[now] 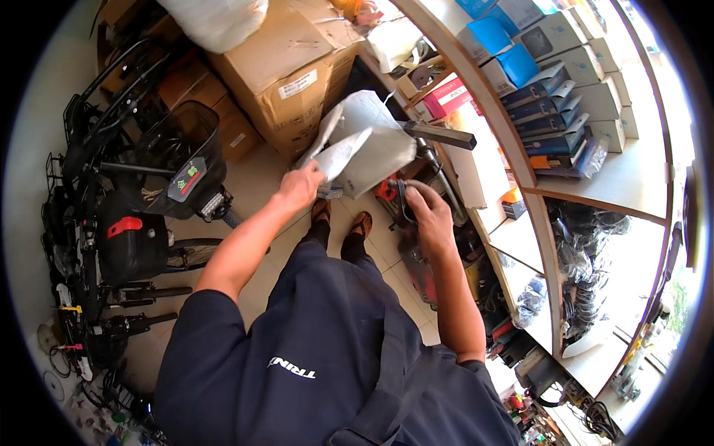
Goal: The person assembles a bicycle handlebar stem and grip, using a screwdriver to tighten components. They then move outside to pick up a screwdriver and a small bag of parts from the ground near a bicycle, returning them to the shop.
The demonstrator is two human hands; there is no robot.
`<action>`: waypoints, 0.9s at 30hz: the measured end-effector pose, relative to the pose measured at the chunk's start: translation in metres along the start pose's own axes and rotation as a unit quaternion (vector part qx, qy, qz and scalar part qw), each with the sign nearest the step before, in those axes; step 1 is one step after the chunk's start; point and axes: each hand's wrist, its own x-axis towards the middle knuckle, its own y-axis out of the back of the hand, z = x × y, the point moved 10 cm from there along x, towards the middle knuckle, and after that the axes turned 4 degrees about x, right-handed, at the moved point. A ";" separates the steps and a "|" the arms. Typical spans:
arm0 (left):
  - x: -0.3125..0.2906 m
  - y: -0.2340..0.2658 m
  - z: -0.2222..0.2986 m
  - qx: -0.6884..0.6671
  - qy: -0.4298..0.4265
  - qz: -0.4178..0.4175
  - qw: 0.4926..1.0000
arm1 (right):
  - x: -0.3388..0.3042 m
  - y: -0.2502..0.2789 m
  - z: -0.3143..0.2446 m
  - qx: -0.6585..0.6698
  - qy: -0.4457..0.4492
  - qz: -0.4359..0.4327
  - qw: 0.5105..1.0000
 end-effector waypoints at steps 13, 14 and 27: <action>-0.104 0.045 -0.042 -0.096 -0.110 0.039 0.989 | 0.108 -0.142 0.053 -0.238 -0.121 -0.119 0.956; -0.106 0.044 -0.045 -0.101 -0.112 0.027 0.988 | 0.110 -0.142 0.054 -0.244 -0.124 -0.096 0.957; -0.093 0.058 -0.081 -0.131 0.021 0.109 0.985 | -0.047 0.076 0.138 -0.287 -0.149 0.136 0.937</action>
